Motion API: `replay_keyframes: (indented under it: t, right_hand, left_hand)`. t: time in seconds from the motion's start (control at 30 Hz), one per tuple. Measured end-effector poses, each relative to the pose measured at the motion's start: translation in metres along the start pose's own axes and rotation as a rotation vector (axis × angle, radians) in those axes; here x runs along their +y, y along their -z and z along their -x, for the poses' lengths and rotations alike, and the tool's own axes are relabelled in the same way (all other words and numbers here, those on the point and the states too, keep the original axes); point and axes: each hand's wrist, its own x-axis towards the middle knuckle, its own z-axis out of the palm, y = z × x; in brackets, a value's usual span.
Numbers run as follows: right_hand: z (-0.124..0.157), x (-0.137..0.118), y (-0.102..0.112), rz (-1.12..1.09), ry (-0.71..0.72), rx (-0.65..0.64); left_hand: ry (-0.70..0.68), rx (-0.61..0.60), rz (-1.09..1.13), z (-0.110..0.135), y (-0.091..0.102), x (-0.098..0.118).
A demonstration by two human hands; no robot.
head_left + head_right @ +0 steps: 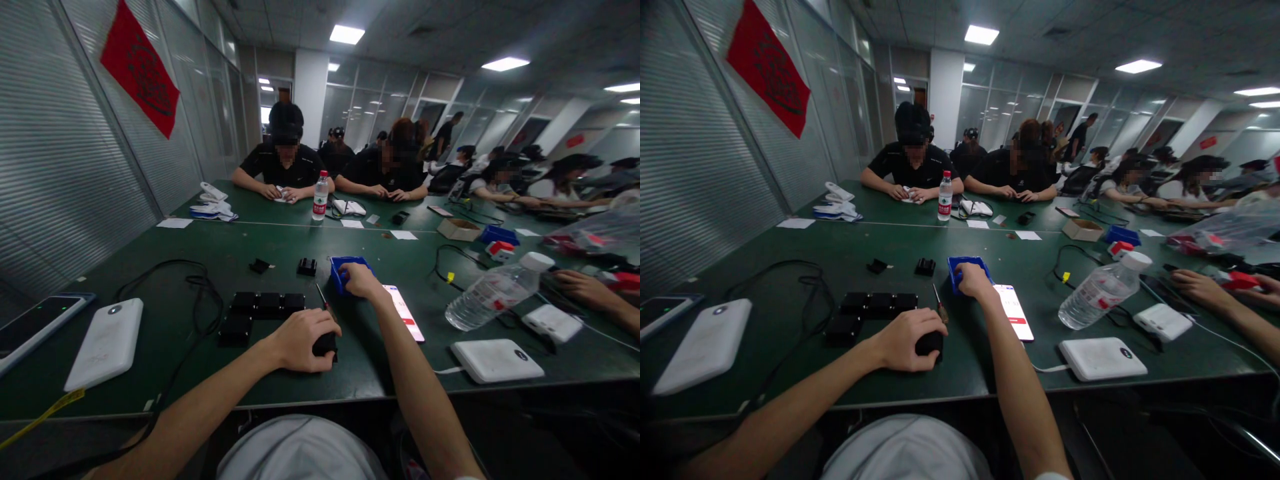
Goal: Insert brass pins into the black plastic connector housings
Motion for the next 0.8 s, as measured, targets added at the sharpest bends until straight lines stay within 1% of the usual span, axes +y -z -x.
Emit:
replay_keyframes:
  t: [0.47,0.8]
  right_hand:
    - [-0.001,0.0007,-0.0002,-0.058,-0.009,0.075]
    - [-0.0002,0.0004,0.0043,-0.152,-0.001,0.154]
  left_hand:
    - [0.002,-0.015,-0.023,-0.0004,0.002,0.0012]
    - [0.015,-0.023,-0.021,-0.0008,0.0021,0.0017]
